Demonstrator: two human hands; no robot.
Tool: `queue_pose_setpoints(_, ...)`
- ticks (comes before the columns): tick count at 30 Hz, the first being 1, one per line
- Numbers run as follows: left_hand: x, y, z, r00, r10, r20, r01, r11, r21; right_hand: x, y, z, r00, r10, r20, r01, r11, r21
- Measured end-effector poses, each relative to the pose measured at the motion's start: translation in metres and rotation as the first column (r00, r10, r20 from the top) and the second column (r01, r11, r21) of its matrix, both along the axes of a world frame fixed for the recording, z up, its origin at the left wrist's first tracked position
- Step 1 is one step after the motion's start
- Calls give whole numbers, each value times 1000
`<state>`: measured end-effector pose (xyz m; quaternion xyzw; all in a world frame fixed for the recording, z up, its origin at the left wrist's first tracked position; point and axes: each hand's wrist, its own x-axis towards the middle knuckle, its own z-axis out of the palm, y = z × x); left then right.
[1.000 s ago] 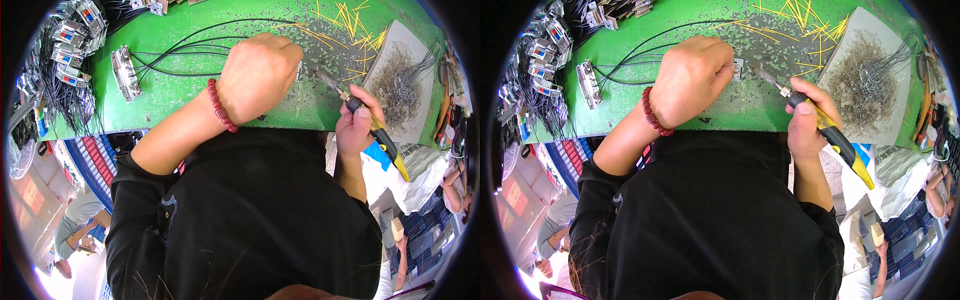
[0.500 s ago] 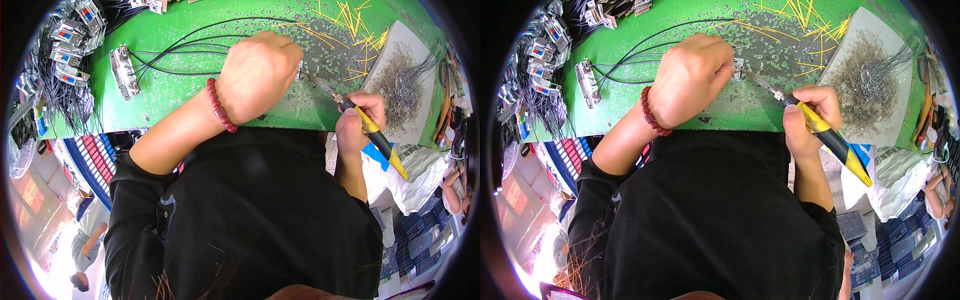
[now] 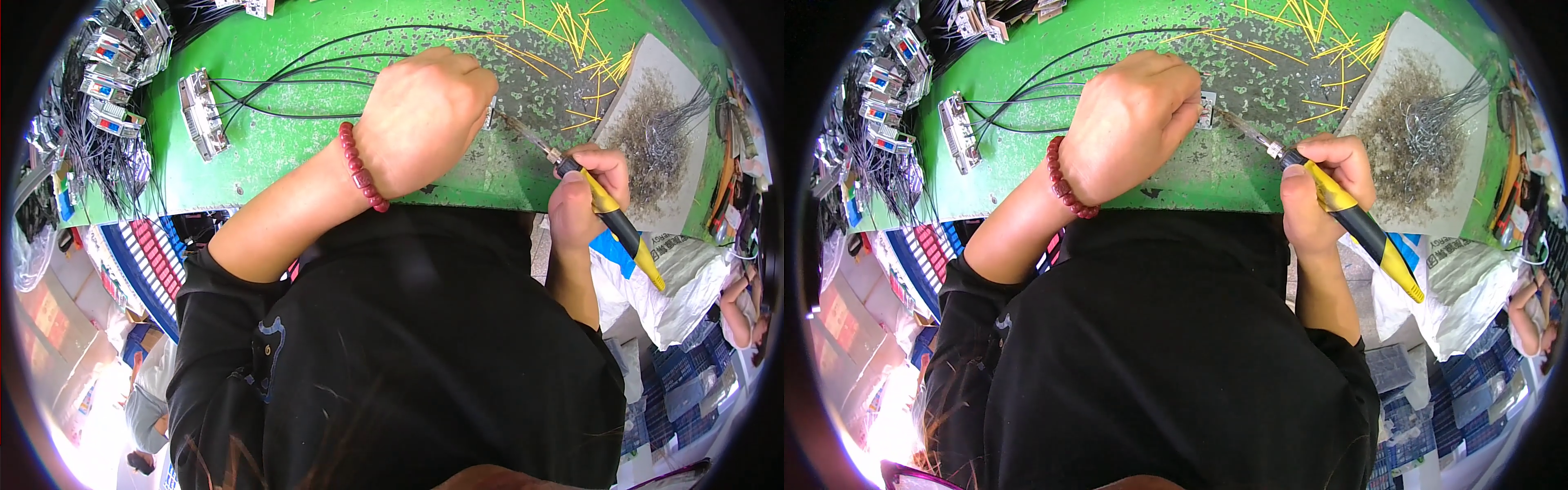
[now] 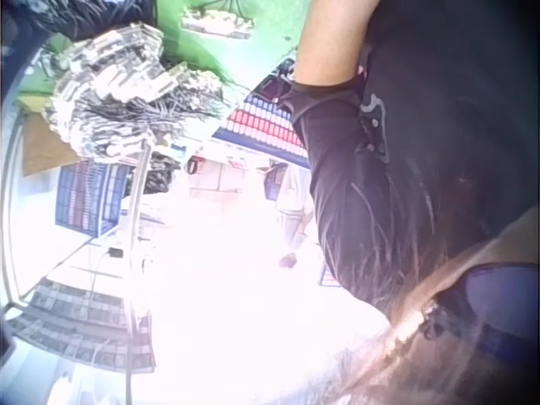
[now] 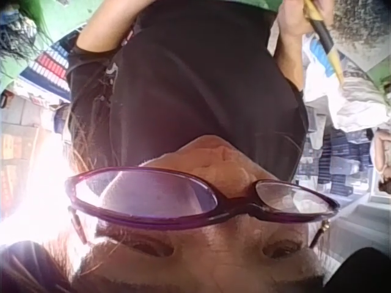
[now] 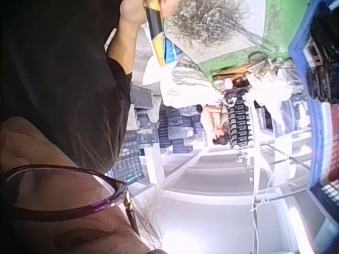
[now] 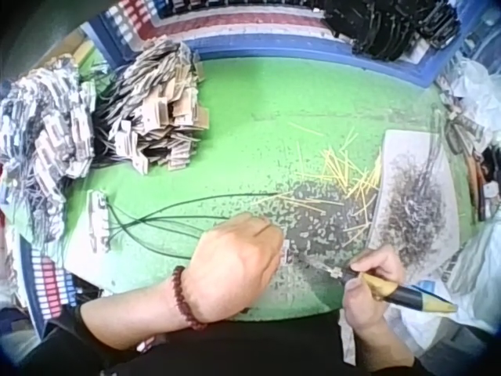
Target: The person solders wires onto a circuit board using a soldering iron, then places the assembly inside a toy car body and solders another wire to the board.
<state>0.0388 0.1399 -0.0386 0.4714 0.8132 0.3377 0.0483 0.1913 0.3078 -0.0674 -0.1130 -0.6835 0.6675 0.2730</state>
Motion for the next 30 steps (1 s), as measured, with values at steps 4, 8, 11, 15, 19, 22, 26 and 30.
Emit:
queue_pose_setpoints(4,0,0,0,1000,-3,-1,3,1000,-14,0,-2,3,999,5,54,-6,1000,16)
queue_pose_setpoints(8,0,0,0,1000,0,-4,0,1000,-13,0,-2,2,998,16,56,-18,999,38)
queue_pose_setpoints(11,0,1,1,1000,-4,-5,4,1000,-15,-1,-3,1,998,-24,-55,25,1000,13)
queue_pose_setpoints(15,0,1,1,1000,-1,0,1,999,-33,0,-2,1,999,-29,-29,29,1000,2)
queue_pose_setpoints(19,-2,0,2,1000,-19,7,19,998,-60,-1,-2,0,999,-30,-15,31,999,24)
queue_pose_setpoints(22,-5,1,6,999,-51,-4,51,992,-114,0,-1,-1,999,-34,-4,34,999,30)
queue_pose_setpoints(26,-12,4,11,993,-120,-24,114,980,-166,0,-2,-1,999,-33,-13,33,999,18)
queue_pose_setpoints(30,-16,7,16,985,-174,-3,167,950,-262,0,-3,1,1000,-21,10,21,999,36)
